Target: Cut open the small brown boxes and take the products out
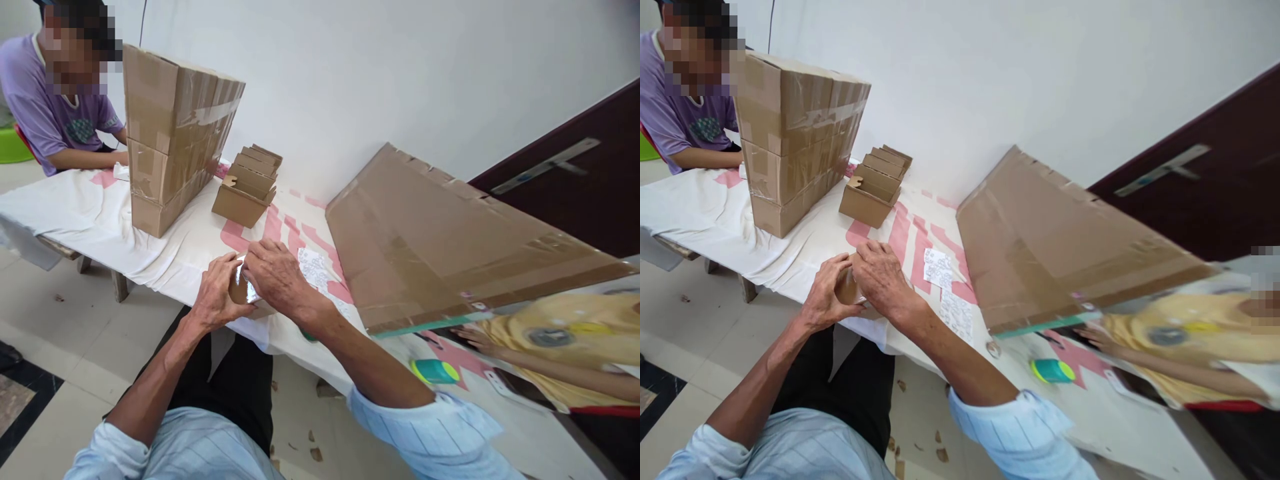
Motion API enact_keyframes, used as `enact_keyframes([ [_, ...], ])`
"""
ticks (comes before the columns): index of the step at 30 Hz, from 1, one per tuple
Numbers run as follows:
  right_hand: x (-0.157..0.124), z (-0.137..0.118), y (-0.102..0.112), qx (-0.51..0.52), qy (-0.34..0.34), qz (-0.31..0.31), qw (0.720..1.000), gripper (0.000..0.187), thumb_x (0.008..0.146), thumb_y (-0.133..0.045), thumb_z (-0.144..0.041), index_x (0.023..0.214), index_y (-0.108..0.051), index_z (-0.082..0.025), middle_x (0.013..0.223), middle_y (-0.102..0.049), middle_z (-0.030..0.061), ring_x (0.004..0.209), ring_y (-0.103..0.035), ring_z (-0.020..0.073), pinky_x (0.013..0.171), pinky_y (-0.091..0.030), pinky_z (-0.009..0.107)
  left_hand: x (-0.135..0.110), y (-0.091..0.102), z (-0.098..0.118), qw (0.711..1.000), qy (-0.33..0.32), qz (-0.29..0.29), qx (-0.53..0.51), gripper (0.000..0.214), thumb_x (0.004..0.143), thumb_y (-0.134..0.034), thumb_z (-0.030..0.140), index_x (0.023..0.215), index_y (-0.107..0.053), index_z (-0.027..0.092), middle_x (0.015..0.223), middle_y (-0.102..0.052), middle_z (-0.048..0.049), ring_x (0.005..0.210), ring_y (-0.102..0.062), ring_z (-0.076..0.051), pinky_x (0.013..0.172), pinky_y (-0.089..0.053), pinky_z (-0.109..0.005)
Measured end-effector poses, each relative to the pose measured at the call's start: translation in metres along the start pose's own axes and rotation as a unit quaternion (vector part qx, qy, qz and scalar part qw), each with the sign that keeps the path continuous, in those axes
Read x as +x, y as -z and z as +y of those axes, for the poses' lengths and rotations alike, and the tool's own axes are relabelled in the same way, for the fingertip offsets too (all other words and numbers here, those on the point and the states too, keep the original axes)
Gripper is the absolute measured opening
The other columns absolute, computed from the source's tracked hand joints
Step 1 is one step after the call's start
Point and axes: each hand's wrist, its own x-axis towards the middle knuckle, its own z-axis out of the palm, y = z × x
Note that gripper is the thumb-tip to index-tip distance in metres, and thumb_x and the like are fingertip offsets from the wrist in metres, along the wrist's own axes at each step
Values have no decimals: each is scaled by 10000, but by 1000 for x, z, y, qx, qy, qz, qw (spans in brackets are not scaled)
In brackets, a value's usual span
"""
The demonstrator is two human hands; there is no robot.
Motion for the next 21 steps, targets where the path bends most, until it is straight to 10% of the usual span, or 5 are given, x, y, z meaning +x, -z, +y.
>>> enact_keyframes([
  [21, -1, 0, 6, -6, 7, -21, 1000, 172, 948, -604, -71, 966, -764, -132, 955, -686, 143, 937, -527, 286, 805, -351, 390, 1, -3, 0, 1000, -5, 8, 3, 1016, 578, -1024, 304, 1475, -559, 201, 1573, -563, -241, 1490, -518, -458, 1211, -433, -662],
])
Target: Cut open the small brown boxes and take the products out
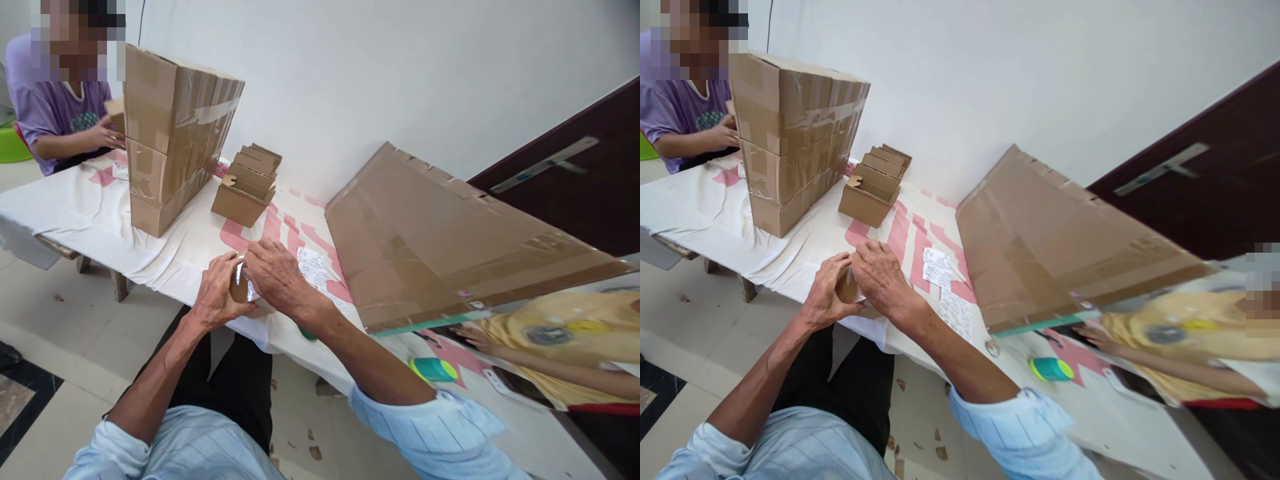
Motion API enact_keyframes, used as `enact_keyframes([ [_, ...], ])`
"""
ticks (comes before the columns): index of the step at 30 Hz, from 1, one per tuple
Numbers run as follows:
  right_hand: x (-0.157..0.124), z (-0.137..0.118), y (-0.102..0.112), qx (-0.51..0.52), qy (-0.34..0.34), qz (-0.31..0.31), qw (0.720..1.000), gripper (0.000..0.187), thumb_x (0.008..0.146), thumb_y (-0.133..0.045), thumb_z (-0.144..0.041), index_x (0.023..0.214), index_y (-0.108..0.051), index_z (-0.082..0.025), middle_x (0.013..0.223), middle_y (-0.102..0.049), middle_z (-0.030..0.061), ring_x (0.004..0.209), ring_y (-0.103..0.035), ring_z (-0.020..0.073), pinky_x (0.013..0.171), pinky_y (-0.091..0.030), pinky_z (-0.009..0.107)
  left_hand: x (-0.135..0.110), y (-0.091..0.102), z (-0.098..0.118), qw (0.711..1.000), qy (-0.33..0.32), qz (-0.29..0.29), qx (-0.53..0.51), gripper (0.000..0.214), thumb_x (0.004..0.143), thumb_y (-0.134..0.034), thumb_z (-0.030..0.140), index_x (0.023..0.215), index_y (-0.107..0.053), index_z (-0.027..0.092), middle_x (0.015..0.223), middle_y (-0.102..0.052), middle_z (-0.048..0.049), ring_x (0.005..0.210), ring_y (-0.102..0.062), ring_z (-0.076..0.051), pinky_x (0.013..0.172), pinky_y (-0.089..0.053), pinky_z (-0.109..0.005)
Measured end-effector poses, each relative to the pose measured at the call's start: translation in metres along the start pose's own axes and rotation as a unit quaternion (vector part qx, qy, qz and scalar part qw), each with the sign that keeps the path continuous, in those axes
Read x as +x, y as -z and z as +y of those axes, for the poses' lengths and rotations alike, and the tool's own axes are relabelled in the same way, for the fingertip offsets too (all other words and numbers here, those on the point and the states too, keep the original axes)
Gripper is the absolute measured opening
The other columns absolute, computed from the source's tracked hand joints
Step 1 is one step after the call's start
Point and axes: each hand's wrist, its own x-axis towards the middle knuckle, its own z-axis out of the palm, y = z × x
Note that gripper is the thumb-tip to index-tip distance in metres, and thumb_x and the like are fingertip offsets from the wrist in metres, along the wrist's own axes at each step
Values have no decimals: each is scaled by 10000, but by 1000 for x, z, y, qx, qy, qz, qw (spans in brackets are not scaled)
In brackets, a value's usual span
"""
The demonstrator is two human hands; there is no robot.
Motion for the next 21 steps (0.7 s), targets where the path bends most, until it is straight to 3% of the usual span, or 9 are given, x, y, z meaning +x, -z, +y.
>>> enact_keyframes([
  [3, 0, 1, 5, 8, -5, -11, 1000, 177, 968, -600, -90, 981, -772, -131, 987, -696, 149, 957, -535, 284, 808, -357, 387, 0, 0, 1, 1000, 3, -4, 1, 1016, 581, -1022, 321, 1479, -559, 215, 1581, -557, -236, 1498, -510, -462, 1210, -434, -665],
  [7, 1, -2, 4, -10, 2, -27, 1000, 129, 881, -686, -79, 959, -778, -127, 963, -689, 153, 962, -528, 292, 816, -357, 392, 1, 0, 2, 1000, 11, -8, 0, 984, 612, -1015, 362, 1476, -566, 221, 1585, -553, -231, 1498, -507, -459, 1206, -440, -659],
  [13, -4, -7, -8, -52, 22, 5, 998, 246, 782, -765, -115, 1027, -763, -93, 999, -676, 170, 996, -516, 316, 859, -365, 413, 1, -1, 5, 1000, 7, -5, 0, 968, 627, -1002, 331, 1479, -554, 223, 1580, -563, -216, 1487, -519, -447, 1214, -436, -645],
  [21, -6, -4, -13, -61, 27, 24, 997, 214, 828, -695, -77, 1034, -749, -92, 993, -670, 179, 974, -513, 326, 855, -361, 422, 1, -1, 8, 1000, 21, -8, 7, 990, 609, -1011, 321, 1474, -541, 222, 1580, -568, -221, 1504, -504, -443, 1230, -409, -650],
])
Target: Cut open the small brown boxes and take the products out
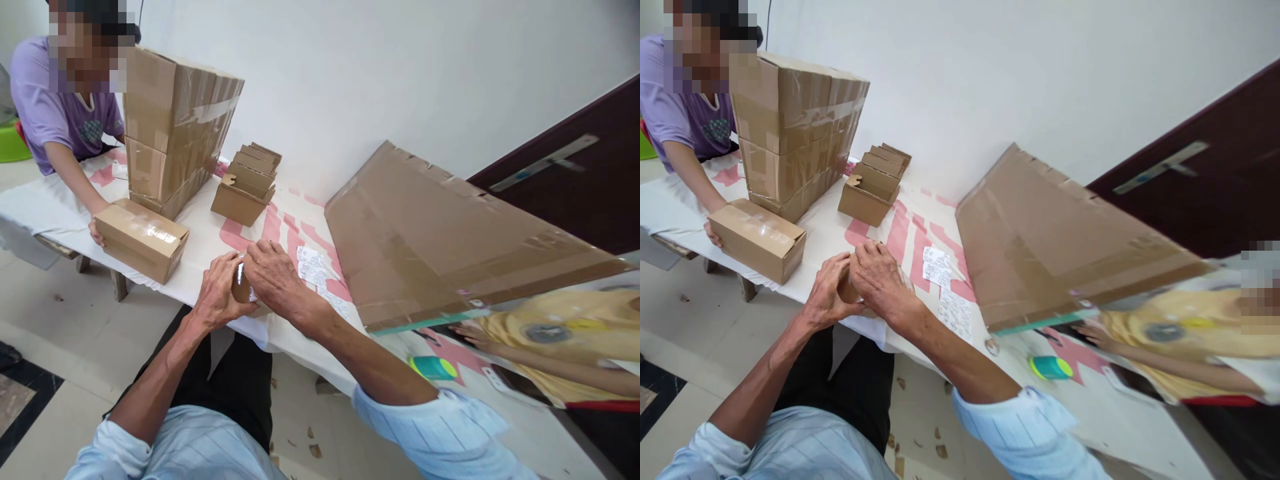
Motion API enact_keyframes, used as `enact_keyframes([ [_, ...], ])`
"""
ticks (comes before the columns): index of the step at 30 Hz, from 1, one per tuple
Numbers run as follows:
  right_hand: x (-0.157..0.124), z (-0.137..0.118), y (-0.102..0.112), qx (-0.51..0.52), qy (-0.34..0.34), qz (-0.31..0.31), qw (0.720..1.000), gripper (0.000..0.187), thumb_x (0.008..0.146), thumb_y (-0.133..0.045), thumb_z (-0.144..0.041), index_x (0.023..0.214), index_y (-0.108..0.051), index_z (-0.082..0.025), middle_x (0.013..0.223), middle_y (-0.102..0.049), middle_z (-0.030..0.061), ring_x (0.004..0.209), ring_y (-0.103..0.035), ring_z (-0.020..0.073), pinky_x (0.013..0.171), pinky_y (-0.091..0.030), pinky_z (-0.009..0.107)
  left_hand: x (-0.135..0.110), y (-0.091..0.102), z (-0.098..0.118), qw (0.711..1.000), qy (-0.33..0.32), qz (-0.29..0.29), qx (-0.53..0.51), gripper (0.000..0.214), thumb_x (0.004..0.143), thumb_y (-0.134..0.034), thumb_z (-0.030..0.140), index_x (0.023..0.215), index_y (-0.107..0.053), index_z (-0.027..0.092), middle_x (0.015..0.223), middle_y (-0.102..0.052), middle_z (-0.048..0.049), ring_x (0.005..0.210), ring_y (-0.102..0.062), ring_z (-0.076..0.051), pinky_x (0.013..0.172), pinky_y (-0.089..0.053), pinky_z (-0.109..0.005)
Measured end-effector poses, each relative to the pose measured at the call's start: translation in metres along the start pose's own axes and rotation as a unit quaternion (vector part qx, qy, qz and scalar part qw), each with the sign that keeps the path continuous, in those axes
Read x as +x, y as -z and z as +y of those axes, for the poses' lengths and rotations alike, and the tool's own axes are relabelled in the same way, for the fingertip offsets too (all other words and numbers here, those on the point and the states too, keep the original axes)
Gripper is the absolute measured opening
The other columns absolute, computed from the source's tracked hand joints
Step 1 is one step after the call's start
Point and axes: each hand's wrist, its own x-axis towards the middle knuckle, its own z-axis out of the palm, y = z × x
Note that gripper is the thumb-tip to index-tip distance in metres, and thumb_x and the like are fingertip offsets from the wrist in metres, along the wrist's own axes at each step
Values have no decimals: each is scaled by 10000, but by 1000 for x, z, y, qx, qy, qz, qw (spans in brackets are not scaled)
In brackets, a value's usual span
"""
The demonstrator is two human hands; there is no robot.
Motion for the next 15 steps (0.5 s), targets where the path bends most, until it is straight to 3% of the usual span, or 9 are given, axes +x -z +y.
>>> enact_keyframes([
  [15, 3, 8, 8, 55, -22, -16, 998, 123, 881, -725, -89, 998, -744, -124, 977, -683, 137, 955, -536, 291, 819, -362, 385, 1, 3, 2, 1000, 4, -8, 5, 996, 621, -998, 332, 1500, -542, 232, 1592, -550, -216, 1516, -489, -454, 1221, -426, -651],
])
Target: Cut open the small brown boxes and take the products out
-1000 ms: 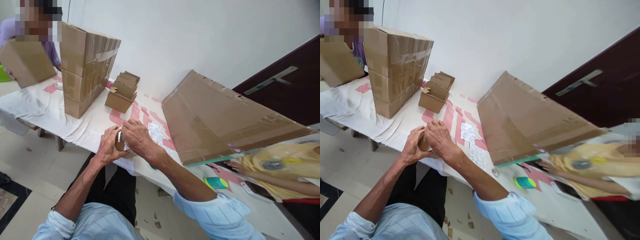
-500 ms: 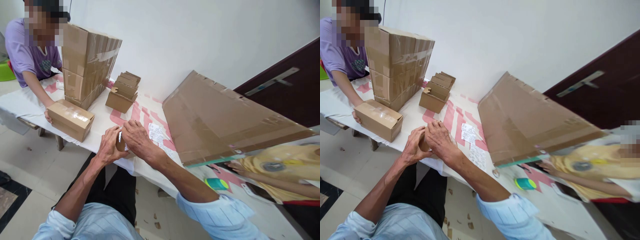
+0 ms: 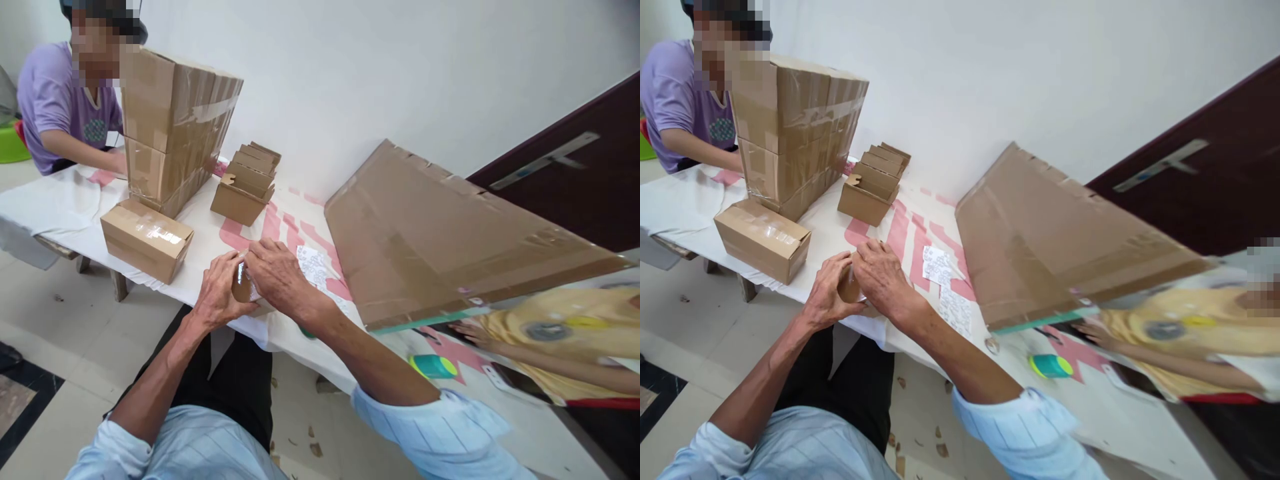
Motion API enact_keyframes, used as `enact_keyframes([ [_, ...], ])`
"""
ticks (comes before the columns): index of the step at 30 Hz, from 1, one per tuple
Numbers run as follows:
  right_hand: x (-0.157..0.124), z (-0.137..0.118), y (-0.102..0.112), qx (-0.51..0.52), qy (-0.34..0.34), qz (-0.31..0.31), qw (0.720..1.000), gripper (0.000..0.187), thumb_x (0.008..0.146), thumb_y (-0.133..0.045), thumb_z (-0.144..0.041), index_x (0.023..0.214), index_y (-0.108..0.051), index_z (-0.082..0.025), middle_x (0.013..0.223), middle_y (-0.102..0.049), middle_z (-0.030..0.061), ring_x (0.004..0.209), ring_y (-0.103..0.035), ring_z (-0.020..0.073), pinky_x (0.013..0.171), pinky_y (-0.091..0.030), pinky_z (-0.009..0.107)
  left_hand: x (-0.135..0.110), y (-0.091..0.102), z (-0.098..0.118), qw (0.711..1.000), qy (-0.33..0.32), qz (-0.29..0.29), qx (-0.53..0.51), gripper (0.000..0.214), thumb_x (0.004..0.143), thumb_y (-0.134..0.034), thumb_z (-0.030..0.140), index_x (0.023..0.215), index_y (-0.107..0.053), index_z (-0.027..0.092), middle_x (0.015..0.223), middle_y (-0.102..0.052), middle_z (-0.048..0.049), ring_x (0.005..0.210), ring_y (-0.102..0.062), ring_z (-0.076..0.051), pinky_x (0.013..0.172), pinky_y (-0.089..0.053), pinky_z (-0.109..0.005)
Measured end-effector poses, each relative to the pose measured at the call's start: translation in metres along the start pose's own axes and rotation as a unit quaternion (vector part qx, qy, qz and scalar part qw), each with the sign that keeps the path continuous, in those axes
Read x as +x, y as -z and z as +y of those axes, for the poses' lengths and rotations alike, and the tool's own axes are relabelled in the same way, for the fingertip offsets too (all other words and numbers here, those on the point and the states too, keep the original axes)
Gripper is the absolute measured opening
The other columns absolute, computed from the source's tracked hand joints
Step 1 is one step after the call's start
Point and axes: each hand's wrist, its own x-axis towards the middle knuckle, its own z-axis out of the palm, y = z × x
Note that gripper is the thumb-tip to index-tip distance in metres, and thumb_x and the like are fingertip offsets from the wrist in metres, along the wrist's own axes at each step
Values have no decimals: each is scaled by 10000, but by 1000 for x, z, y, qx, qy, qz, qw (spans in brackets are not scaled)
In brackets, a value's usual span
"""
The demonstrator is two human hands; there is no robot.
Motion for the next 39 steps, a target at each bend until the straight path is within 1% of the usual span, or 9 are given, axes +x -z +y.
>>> enact_keyframes([
  [4, 2, -3, -1, -10, 12, 5, 1000, 128, 846, -738, -88, 969, -746, -122, 934, -669, 139, 950, -524, 297, 816, -356, 395, 0, 0, 0, 1000, 5, -3, -1, 998, 614, -996, 324, 1498, -539, 238, 1589, -559, -210, 1511, -498, -449, 1225, -424, -651],
  [8, 0, -2, -4, -13, 24, 14, 1000, 145, 840, -729, -92, 981, -742, -117, 946, -665, 145, 947, -515, 301, 820, -356, 399, -1, 0, 1, 1000, 6, 4, -1, 989, 609, -998, 321, 1486, -549, 228, 1586, -561, -220, 1509, -500, -452, 1224, -425, -653],
  [16, -2, 4, -3, 18, 13, 16, 1000, 107, 925, -688, -136, 1018, -740, -125, 1005, -682, 139, 970, -525, 290, 832, -369, 396, -1, -1, 0, 1000, 7, 4, -4, 992, 622, -993, 332, 1503, -543, 255, 1591, -554, -205, 1515, -491, -456, 1208, -440, -650],
  [19, -1, 3, 0, 22, 8, 7, 1000, 105, 941, -660, -124, 1001, -745, -131, 985, -687, 132, 967, -532, 286, 828, -365, 396, 0, -1, 0, 1000, 6, 0, -2, 1007, 610, -998, 331, 1504, -540, 255, 1589, -556, -204, 1519, -485, -459, 1202, -444, -657],
  [22, 0, 1, 0, 15, 10, 2, 1000, 114, 911, -662, -93, 975, -748, -133, 949, -687, 131, 942, -530, 286, 828, -358, 400, 0, 0, 0, 1000, 5, -4, 1, 1017, 591, -1006, 316, 1493, -540, 235, 1585, -558, -219, 1515, -488, -464, 1211, -429, -667],
  [27, -1, -1, -7, 7, 20, 26, 999, 160, 844, -711, -89, 996, -743, -128, 967, -684, 144, 960, -522, 301, 858, -353, 403, 0, 0, 2, 1000, 5, 1, 2, 984, 619, -990, 317, 1488, -535, 235, 1582, -566, -218, 1518, -494, -452, 1229, -412, -656],
  [32, -5, 6, -9, 48, 27, 36, 998, 129, 928, -624, -96, 986, -730, -141, 982, -687, 131, 966, -517, 288, 859, -354, 393, 0, 0, 2, 1000, 11, -2, 2, 992, 622, -987, 316, 1499, -533, 234, 1593, -554, -220, 1518, -492, -452, 1230, -412, -656],
  [36, -10, 11, -8, 104, 18, 50, 993, 224, 1018, -506, -97, 967, -716, -157, 1009, -702, 122, 990, -536, 272, 897, -380, 382, 1, 0, 2, 1000, 9, -5, 2, 988, 636, -987, 337, 1510, -536, 240, 1591, -556, -213, 1519, -488, -450, 1226, -418, -647],
  [39, -12, 14, -7, 151, 9, 58, 987, 233, 1036, -486, -121, 961, -702, -165, 996, -701, 113, 984, -551, 266, 909, -409, 383, 2, 0, 1, 1000, 9, -11, 4, 989, 643, -985, 339, 1516, -531, 249, 1605, -546, -208, 1518, -489, -441, 1227, -414, -644],
])
